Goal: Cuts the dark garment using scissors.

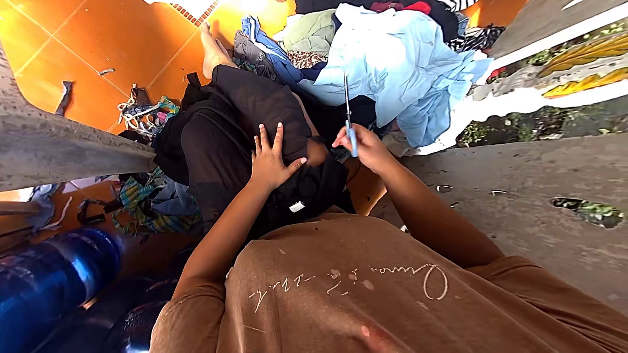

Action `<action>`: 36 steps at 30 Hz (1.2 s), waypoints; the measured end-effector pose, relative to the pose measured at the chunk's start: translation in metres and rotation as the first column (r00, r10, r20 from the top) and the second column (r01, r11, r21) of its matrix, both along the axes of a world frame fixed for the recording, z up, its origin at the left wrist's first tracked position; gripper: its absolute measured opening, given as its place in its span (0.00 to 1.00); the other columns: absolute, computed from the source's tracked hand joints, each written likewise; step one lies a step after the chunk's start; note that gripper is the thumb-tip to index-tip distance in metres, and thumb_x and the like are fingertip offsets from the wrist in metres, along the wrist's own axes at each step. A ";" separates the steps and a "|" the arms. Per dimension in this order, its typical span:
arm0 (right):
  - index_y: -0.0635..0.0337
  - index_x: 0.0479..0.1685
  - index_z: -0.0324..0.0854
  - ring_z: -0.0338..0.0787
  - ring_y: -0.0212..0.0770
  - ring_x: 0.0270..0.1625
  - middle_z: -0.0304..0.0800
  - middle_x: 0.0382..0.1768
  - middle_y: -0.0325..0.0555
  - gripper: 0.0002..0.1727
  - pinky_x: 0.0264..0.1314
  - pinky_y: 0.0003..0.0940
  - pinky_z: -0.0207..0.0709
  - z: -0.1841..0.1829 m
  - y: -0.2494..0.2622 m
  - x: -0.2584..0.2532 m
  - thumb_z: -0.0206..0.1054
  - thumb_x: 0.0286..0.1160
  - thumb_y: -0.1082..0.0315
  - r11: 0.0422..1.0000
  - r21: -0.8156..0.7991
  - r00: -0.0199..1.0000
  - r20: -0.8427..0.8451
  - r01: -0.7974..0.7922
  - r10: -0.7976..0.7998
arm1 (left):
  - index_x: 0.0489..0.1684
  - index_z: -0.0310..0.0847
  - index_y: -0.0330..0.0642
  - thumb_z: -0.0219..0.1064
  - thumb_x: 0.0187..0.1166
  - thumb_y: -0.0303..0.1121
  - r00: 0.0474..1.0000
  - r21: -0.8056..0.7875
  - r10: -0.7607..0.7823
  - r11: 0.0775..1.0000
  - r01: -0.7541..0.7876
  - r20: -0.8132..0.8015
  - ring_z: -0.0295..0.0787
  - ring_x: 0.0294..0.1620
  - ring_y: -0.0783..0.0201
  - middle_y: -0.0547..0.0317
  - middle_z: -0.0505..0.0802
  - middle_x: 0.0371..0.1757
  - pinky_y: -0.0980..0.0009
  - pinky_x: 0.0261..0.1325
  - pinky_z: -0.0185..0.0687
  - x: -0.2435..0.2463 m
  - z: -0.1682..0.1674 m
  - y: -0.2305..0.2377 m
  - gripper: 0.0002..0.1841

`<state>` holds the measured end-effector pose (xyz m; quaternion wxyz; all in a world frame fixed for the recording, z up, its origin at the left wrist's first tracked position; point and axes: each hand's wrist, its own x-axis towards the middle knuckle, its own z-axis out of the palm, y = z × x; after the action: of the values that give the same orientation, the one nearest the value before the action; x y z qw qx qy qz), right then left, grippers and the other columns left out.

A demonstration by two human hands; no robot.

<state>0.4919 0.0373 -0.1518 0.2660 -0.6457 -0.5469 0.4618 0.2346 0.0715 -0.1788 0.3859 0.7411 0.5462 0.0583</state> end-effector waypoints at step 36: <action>0.55 0.25 0.75 0.70 0.17 0.10 0.84 0.14 0.32 0.29 0.14 0.10 0.58 0.035 -0.026 -0.051 0.37 0.97 0.57 0.799 -0.602 0.920 -0.324 -0.021 -0.220 | 0.87 0.70 0.46 0.74 0.72 0.52 0.963 0.417 -0.226 0.897 0.146 0.148 0.49 0.95 0.37 0.39 0.64 0.92 0.28 0.89 0.37 0.005 -0.011 -0.005 0.40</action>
<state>0.4407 0.0112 -0.1168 0.1752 -0.6231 -0.2774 0.7100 0.2398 0.0661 -0.1903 0.2804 0.8443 0.4089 0.2035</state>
